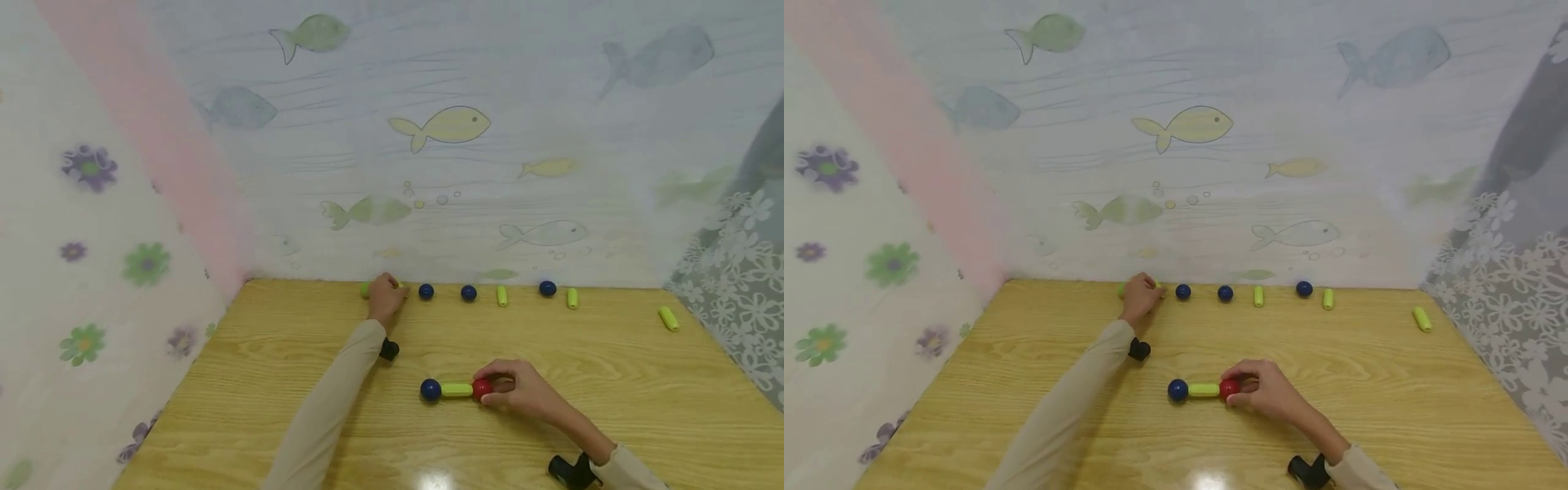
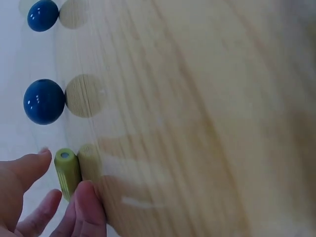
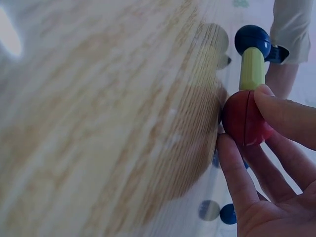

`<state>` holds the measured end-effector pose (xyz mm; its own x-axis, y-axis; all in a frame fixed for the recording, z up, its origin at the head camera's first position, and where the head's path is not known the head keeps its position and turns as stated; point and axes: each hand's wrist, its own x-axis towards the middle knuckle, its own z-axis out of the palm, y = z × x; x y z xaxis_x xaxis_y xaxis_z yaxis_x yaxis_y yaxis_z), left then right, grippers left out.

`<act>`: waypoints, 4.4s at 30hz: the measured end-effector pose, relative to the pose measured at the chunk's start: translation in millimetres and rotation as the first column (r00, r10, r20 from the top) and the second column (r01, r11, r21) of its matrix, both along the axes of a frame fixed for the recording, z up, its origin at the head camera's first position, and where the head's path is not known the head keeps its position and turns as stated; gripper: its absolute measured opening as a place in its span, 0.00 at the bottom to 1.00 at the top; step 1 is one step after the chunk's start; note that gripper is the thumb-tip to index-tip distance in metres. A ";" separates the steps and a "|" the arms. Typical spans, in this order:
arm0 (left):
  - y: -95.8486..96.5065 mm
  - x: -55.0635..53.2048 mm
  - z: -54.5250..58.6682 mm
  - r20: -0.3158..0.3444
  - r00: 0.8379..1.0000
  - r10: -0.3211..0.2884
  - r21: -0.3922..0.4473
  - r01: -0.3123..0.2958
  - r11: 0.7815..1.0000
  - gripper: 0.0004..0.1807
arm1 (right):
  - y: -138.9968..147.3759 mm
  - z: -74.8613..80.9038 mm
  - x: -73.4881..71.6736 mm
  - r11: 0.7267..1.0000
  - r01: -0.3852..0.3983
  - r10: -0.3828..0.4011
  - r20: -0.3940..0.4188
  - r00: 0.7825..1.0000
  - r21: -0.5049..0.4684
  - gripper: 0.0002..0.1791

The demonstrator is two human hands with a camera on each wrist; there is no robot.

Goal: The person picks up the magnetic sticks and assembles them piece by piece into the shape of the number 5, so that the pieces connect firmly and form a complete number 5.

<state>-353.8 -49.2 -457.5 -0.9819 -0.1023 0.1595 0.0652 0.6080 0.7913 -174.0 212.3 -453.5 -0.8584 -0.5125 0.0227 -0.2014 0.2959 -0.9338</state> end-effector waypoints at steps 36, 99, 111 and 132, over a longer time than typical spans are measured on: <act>-41.1 99.5 9.8 0.243 0.878 -0.413 0.481 0.261 0.837 0.18 | -2.4 2.5 -0.3 0.998 0.036 -0.033 -0.045 0.998 0.059 0.20; -26.6 196.5 12.9 0.373 0.782 -0.499 0.525 0.266 0.809 0.16 | -22.7 6.2 -13.4 0.978 0.071 -0.014 -0.277 0.961 0.197 0.16; -48.7 178.3 13.0 0.287 0.801 -0.526 0.536 0.322 0.781 0.18 | -24.3 8.4 -15.2 0.974 0.072 -0.010 -0.276 0.961 0.214 0.14; -103.5 78.5 23.0 0.178 0.948 -0.263 0.450 0.159 0.879 0.18 | -44.8 -0.1 -19.7 0.930 0.184 0.026 -0.556 0.831 0.318 0.09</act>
